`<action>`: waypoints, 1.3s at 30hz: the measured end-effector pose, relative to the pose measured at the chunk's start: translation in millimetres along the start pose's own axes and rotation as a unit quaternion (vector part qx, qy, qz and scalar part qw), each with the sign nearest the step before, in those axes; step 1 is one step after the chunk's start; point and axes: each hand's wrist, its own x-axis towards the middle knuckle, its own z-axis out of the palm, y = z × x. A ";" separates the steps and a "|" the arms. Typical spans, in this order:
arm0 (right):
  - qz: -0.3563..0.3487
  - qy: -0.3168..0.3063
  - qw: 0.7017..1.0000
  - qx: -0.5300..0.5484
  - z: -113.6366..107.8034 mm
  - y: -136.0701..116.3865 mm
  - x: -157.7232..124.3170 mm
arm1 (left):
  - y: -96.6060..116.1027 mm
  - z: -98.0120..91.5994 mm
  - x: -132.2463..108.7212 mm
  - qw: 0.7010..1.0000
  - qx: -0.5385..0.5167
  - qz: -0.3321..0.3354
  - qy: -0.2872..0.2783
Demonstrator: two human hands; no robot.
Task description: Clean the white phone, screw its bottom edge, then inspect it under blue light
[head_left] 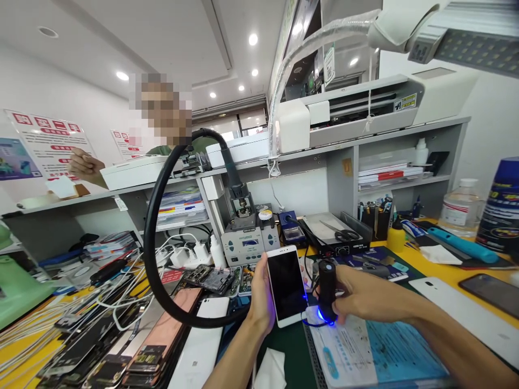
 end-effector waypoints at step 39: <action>-0.059 0.214 0.969 0.106 35.7 -15.8 7.3 | 2.0 3.8 -2.6 0.996 0.005 0.007 0.092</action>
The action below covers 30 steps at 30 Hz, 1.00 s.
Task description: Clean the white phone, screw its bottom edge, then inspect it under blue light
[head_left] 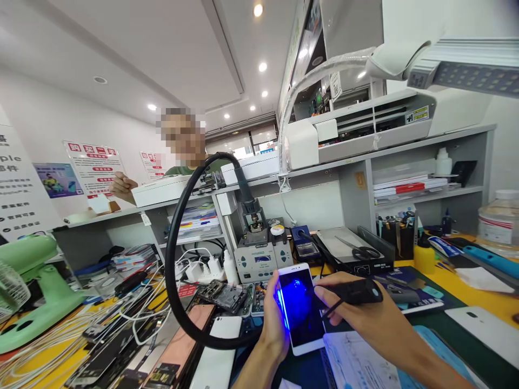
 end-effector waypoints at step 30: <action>-0.049 0.017 0.999 0.013 0.8 9.1 -1.3 | -6.7 -6.1 7.4 0.997 -0.027 0.029 -0.065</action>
